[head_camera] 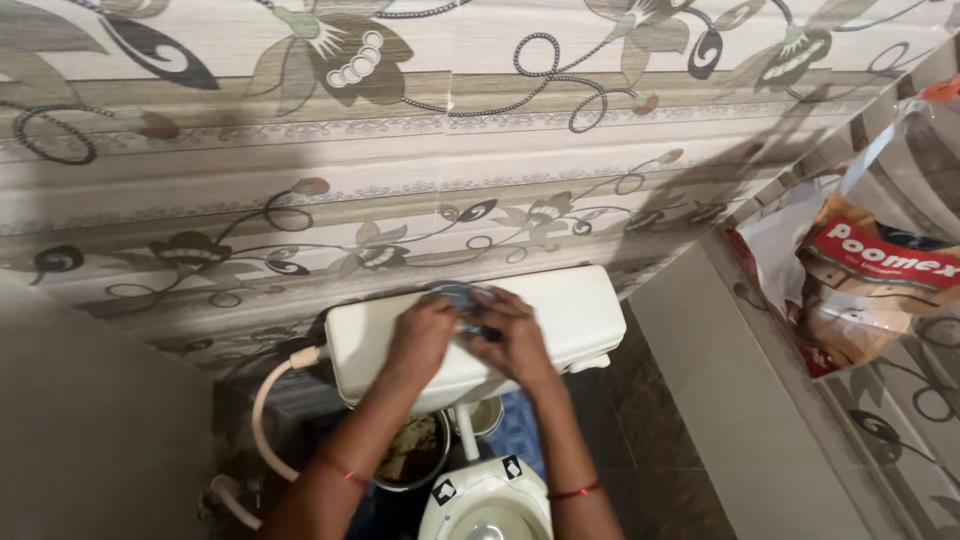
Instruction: The person pours liquid from a blue bottle into a small cup, then uses a scrubbing brush to clean the toilet cistern. They repeatedly scrub the top and sides of the cistern, occasionally rinsing the brush in a bucket of water.
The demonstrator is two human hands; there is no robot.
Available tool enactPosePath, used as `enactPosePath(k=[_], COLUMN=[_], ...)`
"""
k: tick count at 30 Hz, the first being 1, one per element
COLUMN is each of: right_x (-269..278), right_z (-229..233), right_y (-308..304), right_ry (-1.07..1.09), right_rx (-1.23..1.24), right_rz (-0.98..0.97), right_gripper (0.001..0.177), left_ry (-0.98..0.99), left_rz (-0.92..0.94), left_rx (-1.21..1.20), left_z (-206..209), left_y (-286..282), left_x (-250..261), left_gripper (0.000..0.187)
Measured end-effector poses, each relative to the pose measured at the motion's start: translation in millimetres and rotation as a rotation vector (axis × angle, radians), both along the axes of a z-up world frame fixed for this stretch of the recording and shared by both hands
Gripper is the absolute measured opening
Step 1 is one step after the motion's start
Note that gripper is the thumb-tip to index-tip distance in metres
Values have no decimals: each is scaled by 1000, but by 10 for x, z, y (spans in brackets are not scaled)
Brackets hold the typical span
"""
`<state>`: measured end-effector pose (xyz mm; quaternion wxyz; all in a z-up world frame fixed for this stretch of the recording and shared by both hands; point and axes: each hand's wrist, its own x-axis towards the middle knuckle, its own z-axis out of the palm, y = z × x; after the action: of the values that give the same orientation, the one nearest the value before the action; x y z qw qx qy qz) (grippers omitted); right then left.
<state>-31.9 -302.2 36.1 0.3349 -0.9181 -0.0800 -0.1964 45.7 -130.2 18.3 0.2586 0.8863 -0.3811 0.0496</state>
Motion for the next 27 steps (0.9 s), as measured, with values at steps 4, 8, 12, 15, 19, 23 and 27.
enactPosePath(k=[4, 8, 12, 15, 19, 23, 27], right_x=[-462, -784, -571, -273, -88, -418, -802], right_z=[54, 143, 123, 86, -4, 45, 85], right_y=[-196, 67, 336, 186, -318, -715, -594], right_ry=[30, -35, -42, 11, 0, 12, -6], right_rx=[53, 16, 0, -11, -25, 6, 16], right_rz=[-119, -111, -35, 35, -13, -167, -202], right_gripper=[46, 40, 40, 45, 35, 39, 37], left_ry=[-7, -24, -20, 12, -78, -61, -180], left_rz=[-140, -152, -73, 5, -48, -165, -227], left_rx=[-70, -87, 26, 61, -19, -91, -13], left_z=[-34, 86, 231, 229, -10, -143, -96], left_y=[-355, -91, 282, 204, -338, -937, -861], left_x=[-212, -638, -583, -345, -38, -142, -505], left_gripper=[14, 14, 22, 18, 13, 10, 10])
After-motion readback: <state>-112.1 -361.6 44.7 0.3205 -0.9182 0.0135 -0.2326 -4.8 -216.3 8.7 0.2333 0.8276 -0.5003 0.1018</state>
